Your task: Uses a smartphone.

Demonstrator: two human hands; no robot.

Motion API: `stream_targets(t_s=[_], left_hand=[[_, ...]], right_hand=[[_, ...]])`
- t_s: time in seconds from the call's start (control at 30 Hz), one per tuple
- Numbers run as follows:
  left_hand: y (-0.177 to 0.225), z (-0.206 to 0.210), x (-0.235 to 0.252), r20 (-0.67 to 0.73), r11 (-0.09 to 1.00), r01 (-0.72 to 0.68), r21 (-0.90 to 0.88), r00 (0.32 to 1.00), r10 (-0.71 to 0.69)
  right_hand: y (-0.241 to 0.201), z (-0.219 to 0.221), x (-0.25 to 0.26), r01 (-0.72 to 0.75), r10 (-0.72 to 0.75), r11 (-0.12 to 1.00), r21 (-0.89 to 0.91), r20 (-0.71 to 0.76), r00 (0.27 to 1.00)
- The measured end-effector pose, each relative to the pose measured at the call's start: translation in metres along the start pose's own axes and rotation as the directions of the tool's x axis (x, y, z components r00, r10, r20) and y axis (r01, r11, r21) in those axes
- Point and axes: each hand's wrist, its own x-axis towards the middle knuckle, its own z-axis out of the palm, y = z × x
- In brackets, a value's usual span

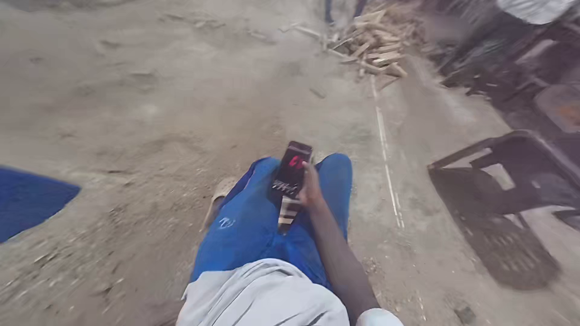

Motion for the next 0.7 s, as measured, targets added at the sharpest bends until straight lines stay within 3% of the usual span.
stream_targets(t_s=[0.03, 0.07, 0.13, 0.17, 0.23, 0.3, 0.37, 0.4, 0.47, 0.53, 0.6, 0.7], left_hand=[[0.010, -0.002, 0.000, 0.026, 0.998, 0.062, 0.012, 0.998, -0.062], [0.005, 0.002, -0.004, -0.016, 0.998, 0.025, 0.052, 1.000, -0.024], [-0.031, 0.010, -0.008, -0.151, 0.972, -0.189, 0.142, 0.966, 0.210], [-0.032, 0.004, -0.010, -0.133, 0.965, -0.197, 0.176, 0.966, 0.221], [-0.008, -0.021, -0.006, -0.056, 0.949, -0.084, 0.303, 0.993, 0.106], [0.014, -0.046, 0.006, -0.139, 0.885, 0.040, 0.463, 0.990, 0.028], [0.015, -0.069, 0.039, -0.343, 0.804, 0.005, 0.595, 0.906, 0.248], [0.018, -0.079, 0.062, -0.422, 0.813, -0.031, 0.581, 0.843, 0.334], [0.022, -0.087, 0.115, -0.555, 0.908, -0.211, 0.362, 0.734, 0.392], [0.025, -0.078, 0.170, -0.649, 0.913, -0.400, -0.083, 0.717, 0.255], [0.021, -0.061, 0.218, -0.615, 0.766, -0.428, -0.480, 0.787, 0.054], [0.007, -0.048, 0.253, -0.371, 0.585, -0.277, -0.762, 0.928, -0.045]], right_hand=[[-0.001, -0.002, 0.002, 0.000, 0.000, 1.000, 0.004, -0.003, 1.000], [-0.001, -0.004, 0.001, 0.001, -0.001, 1.000, 0.004, -0.001, 1.000], [-0.006, -0.008, -0.006, 0.025, -0.024, 0.999, -0.028, 0.043, 0.999], [-0.007, -0.009, -0.009, 0.039, -0.036, 0.998, -0.049, 0.074, 0.997], [-0.010, -0.011, -0.013, 0.051, -0.044, 0.997, -0.063, 0.110, 0.993], [-0.009, -0.008, -0.017, 0.041, -0.033, 0.997, -0.061, 0.128, 0.991], [-0.012, -0.006, -0.020, 0.014, -0.005, 0.998, -0.064, 0.136, 0.991], [-0.012, -0.006, -0.020, -0.001, 0.011, 0.997, -0.071, 0.139, 0.990], [-0.010, -0.005, -0.020, 0.006, 0.004, 0.997, -0.083, 0.124, 0.992], [-0.006, -0.001, -0.019, 0.036, -0.026, 0.994, -0.106, 0.093, 0.995], [-0.005, 0.005, -0.019, 0.047, -0.040, 0.993, -0.112, 0.060, 0.997], [-0.003, 0.007, -0.016, 0.056, -0.044, 0.991, -0.123, 0.096, 0.994]])
